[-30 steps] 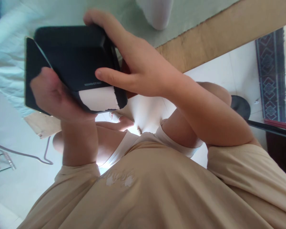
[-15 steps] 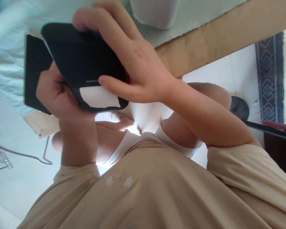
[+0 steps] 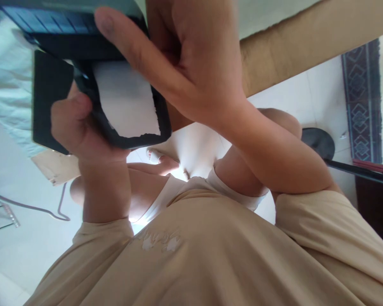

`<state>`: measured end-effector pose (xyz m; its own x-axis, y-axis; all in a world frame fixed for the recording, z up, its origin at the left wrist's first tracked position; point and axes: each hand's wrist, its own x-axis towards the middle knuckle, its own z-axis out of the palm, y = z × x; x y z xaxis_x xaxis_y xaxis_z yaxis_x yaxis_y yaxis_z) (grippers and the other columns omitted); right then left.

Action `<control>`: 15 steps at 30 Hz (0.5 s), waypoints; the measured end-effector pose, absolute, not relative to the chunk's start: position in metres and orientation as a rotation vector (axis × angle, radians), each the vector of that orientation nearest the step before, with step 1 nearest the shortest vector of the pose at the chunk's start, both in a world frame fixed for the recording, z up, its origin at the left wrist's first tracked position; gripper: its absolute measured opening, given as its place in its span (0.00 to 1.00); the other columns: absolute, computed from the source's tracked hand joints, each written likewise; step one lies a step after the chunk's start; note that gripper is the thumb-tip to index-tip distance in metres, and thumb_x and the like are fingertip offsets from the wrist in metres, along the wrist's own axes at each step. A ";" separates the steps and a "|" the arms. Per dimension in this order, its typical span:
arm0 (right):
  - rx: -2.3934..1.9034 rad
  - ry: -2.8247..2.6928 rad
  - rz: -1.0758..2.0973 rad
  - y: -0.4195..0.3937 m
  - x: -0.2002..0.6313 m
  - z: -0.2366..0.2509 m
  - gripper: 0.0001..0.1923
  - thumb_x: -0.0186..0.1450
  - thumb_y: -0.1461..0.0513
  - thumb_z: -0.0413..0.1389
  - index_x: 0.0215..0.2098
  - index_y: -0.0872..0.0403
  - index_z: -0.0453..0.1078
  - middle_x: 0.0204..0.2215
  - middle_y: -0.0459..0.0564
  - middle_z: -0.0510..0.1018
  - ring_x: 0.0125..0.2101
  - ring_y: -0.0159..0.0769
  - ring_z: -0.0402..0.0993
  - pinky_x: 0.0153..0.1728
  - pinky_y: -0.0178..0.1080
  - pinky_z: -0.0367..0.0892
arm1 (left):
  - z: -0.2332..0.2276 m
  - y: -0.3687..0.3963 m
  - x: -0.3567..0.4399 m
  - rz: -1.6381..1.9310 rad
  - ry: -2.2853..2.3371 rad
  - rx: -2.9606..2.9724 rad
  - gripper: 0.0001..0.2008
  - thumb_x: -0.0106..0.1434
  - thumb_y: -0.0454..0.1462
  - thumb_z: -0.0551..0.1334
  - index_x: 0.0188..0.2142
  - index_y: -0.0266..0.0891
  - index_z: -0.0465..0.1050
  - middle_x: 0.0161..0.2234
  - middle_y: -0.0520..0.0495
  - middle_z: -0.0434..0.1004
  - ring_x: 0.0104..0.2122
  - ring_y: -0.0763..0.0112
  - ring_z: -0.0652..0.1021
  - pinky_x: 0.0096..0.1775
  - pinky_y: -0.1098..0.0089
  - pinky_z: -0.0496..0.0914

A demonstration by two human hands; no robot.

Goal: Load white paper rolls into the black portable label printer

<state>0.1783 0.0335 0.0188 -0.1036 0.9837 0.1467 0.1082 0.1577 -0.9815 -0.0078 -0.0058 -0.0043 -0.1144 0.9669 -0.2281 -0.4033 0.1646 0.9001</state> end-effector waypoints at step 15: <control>-1.620 -2.388 0.648 0.028 0.168 0.062 0.24 0.74 0.56 0.49 0.63 0.42 0.79 0.52 0.38 0.80 0.62 0.36 0.79 0.33 0.16 0.63 | -0.017 -0.008 -0.013 1.330 0.973 0.874 0.24 0.58 0.49 0.67 0.49 0.38 0.74 0.43 0.45 0.72 0.62 0.52 0.79 0.65 0.56 0.77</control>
